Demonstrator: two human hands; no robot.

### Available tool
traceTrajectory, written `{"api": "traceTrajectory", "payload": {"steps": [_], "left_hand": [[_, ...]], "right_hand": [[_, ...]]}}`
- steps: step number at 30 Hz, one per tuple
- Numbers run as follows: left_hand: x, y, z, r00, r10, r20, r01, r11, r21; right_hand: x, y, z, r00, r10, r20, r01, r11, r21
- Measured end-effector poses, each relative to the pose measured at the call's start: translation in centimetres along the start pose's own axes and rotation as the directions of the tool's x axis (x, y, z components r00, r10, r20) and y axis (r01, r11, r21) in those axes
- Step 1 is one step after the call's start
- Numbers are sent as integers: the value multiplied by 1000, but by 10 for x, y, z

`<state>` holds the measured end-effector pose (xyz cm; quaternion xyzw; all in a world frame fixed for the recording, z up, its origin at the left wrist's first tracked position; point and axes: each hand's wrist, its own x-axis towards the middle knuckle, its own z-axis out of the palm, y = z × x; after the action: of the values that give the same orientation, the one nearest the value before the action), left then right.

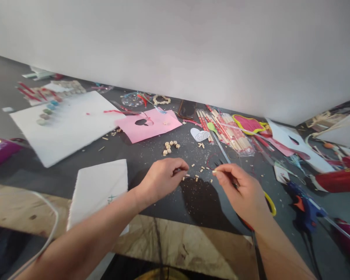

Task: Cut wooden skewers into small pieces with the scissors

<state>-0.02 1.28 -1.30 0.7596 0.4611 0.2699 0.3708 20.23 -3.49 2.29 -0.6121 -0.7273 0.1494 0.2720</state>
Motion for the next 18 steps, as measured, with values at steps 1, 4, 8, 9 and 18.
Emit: {"api": "traceTrajectory", "payload": {"steps": [1,4,8,9,18], "left_hand": [[0,-2,-1,997,71,-19,-68,990,123],[1,-9,-3,978,205,48,-208,909,362],[0,-16,-1,975,187,118,-220,842,492],[0,-17,0,977,175,121,-212,838,502],[2,-14,-7,992,103,76,-128,839,529]], "right_hand": [[1,1,-2,999,13,38,-12,999,-30],[3,7,0,982,-10,190,45,982,-182],[9,15,14,956,-53,290,163,914,-373],[11,17,18,953,-56,297,173,906,-386],[5,22,8,964,-86,252,190,886,-422]]}}
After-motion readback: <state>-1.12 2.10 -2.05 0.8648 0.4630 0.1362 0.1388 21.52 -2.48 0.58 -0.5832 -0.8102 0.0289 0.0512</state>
